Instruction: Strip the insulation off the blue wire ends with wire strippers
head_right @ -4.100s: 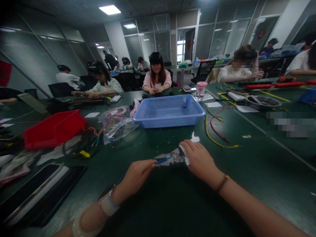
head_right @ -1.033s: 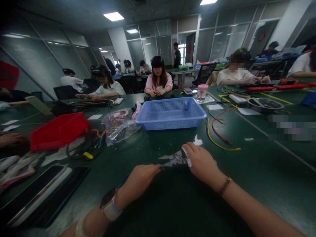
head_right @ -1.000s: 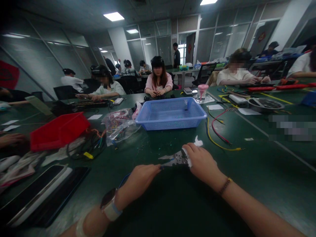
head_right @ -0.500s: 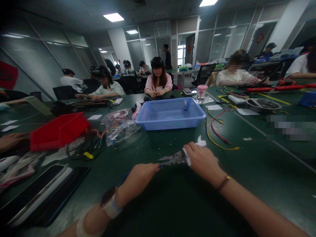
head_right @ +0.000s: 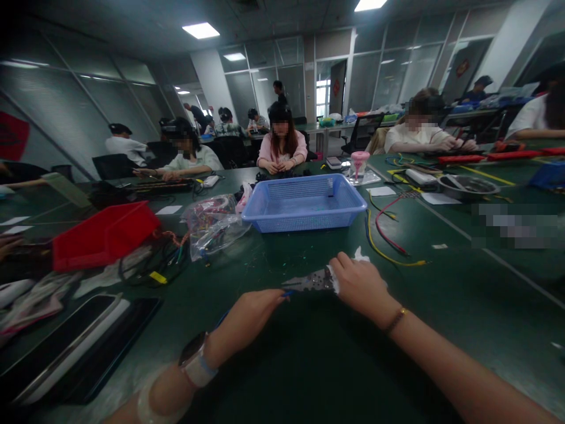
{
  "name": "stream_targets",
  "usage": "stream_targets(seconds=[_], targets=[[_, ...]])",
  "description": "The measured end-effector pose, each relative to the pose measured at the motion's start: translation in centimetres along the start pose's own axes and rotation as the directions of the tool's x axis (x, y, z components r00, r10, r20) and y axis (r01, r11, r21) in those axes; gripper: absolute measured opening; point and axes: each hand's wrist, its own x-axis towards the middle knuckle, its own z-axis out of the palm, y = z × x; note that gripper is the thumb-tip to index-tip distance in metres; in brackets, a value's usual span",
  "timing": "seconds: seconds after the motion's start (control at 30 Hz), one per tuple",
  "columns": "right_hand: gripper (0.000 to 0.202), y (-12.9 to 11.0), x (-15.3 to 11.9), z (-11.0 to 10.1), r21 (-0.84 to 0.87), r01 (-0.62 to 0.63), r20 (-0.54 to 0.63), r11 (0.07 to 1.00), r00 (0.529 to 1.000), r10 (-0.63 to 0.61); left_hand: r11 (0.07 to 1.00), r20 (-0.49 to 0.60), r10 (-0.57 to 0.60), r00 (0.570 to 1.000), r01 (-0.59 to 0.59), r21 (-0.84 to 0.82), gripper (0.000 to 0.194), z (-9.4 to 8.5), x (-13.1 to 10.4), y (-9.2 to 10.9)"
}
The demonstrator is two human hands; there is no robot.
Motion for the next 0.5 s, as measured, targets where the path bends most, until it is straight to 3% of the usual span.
stream_targets(seconds=[0.33,0.5], targets=[[0.014,0.0,0.0,-0.1,0.005,-0.006,-0.018,1.0,1.0,0.006,0.927,0.134,-0.175,0.975,0.209,-0.311,0.035,-2.2,0.5,0.7],[0.014,0.2,0.2,0.0,-0.024,0.016,-0.073,1.0,0.997,-0.017,0.788,0.274,-0.171,0.946,0.299,-0.539,0.038,-2.5,0.7,0.0]])
